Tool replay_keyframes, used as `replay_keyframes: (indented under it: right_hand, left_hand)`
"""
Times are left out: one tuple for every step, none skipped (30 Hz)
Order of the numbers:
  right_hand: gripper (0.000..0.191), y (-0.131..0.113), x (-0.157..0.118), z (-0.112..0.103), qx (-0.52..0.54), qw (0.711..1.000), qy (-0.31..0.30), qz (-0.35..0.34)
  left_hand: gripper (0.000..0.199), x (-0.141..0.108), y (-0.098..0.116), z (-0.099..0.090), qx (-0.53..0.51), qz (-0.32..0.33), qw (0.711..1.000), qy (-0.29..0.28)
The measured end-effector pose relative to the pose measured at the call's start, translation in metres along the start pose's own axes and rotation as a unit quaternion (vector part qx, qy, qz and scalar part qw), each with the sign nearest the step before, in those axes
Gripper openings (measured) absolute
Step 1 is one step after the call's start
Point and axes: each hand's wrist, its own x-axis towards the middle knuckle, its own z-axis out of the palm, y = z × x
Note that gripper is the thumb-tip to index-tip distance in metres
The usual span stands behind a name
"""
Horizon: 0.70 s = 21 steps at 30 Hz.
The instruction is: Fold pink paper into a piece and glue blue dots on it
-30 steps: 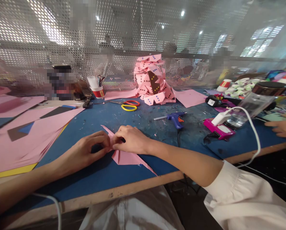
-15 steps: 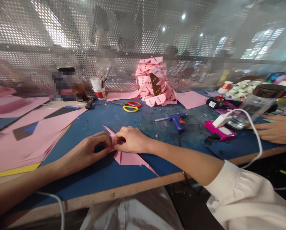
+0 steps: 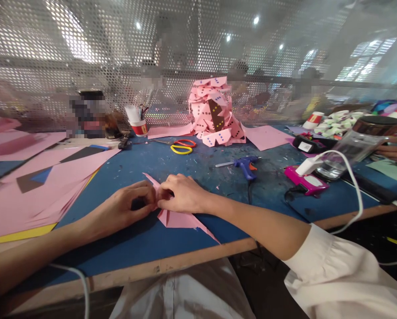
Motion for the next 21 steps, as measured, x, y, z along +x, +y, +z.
replay_keyframes:
  right_hand:
    - [0.005, -0.0001, 0.0, 0.0006, -0.001, 1.0, 0.003, 0.002]
    - [0.004, -0.0001, -0.0001, 0.0011, -0.002, 1.0, 0.006, 0.003]
    - [0.003, -0.0001, -0.0002, 0.0017, -0.003, 1.0, 0.009, 0.004]
    - [0.003, -0.0001, -0.0003, 0.0023, -0.004, 1.0, 0.011, 0.004]
    - [0.003, 0.0, -0.0005, 0.0028, -0.004, 1.0, 0.012, 0.003]
    - [0.003, 0.0001, -0.0006, 0.0031, -0.004, 1.0, 0.013, 0.002]
    - [0.004, 0.0002, -0.0006, 0.0034, -0.004, 1.0, 0.014, 0.002]
    - [0.004, 0.0002, -0.0007, 0.0036, -0.005, 1.0, 0.014, 0.002]
    - [0.004, 0.0002, -0.0006, 0.0038, -0.006, 1.0, 0.014, 0.003]
    - [0.004, 0.0002, -0.0005, 0.004, -0.007, 1.0, 0.015, 0.003]
    - [0.005, 0.0002, -0.0004, 0.0042, -0.008, 1.0, 0.015, 0.003]
    - [0.005, 0.0001, -0.0002, 0.0045, -0.01, 1.0, 0.016, 0.003]
    - [0.005, -0.0001, 0.0001, 0.0047, -0.011, 1.0, 0.016, 0.003]
    - [0.005, -0.0004, 0.0003, 0.005, -0.013, 1.0, 0.017, 0.003]
    - [0.005, -0.0007, 0.0006, 0.0053, -0.015, 1.0, 0.017, 0.004]
    - [0.005, -0.001, 0.0009, 0.0056, -0.019, 1.0, 0.017, 0.005]
    - [0.006, -0.0013, 0.0011, 0.0059, -0.023, 1.0, 0.017, 0.006]
    - [0.006, -0.0017, 0.0014, 0.0062, -0.027, 0.999, 0.017, 0.007]
    - [0.007, -0.002, 0.0016, 0.0064, -0.032, 0.999, 0.018, 0.008]
    - [0.008, -0.0022, 0.0017, 0.0067, -0.035, 0.999, 0.019, 0.01]
    - [0.008, -0.0023, 0.0018, 0.0071, -0.038, 0.999, 0.021, 0.012]
  left_hand:
    - [0.015, 0.0002, 0.0003, 0.0, -0.001, -0.001, 1.0, 0.0]
    - [0.014, 0.0003, 0.0006, 0.0, -0.001, -0.001, 1.0, 0.0]
    - [0.013, 0.0003, 0.0009, 0.0, 0.0, -0.002, 1.0, 0.0]
    - [0.012, 0.0001, 0.0011, 0.0, 0.001, -0.003, 1.0, 0.0]
    - [0.01, -0.0001, 0.0012, 0.0001, 0.003, -0.004, 1.0, 0.002]
    - [0.009, -0.0004, 0.0011, 0.0002, 0.004, -0.004, 1.0, 0.003]
    - [0.008, -0.0006, 0.0009, 0.0002, 0.006, -0.004, 1.0, 0.003]
    - [0.008, -0.0009, 0.0007, 0.0002, 0.007, -0.003, 1.0, 0.004]
    - [0.007, -0.001, 0.0005, 0.0002, 0.007, -0.001, 1.0, 0.004]
    - [0.007, -0.0011, 0.0003, 0.0001, 0.007, 0.001, 1.0, 0.004]
    - [0.007, -0.001, 0.0002, 0.0001, 0.005, 0.002, 1.0, 0.003]
    - [0.007, -0.0009, 0.0001, 0.0, 0.004, 0.003, 1.0, 0.002]
    - [0.007, -0.0008, 0.0001, 0.0, 0.003, 0.003, 1.0, 0.002]
    - [0.007, -0.0007, 0.0002, -0.0001, 0.002, 0.002, 1.0, 0.002]
    - [0.007, -0.0006, 0.0003, 0.0, 0.001, 0.001, 1.0, 0.001]
    - [0.007, -0.0005, 0.0004, 0.0, 0.0, 0.0, 1.0, 0.001]
    - [0.007, -0.0004, 0.0005, 0.0, -0.001, 0.0, 1.0, 0.002]
    - [0.007, -0.0004, 0.0006, 0.0, -0.002, 0.0, 1.0, 0.003]
    - [0.007, -0.0004, 0.0009, -0.0001, -0.002, -0.001, 1.0, 0.004]
    - [0.007, -0.0004, 0.0012, -0.0002, -0.001, -0.003, 1.0, 0.005]
    - [0.007, -0.0003, 0.0017, -0.0003, 0.0, -0.004, 1.0, 0.006]
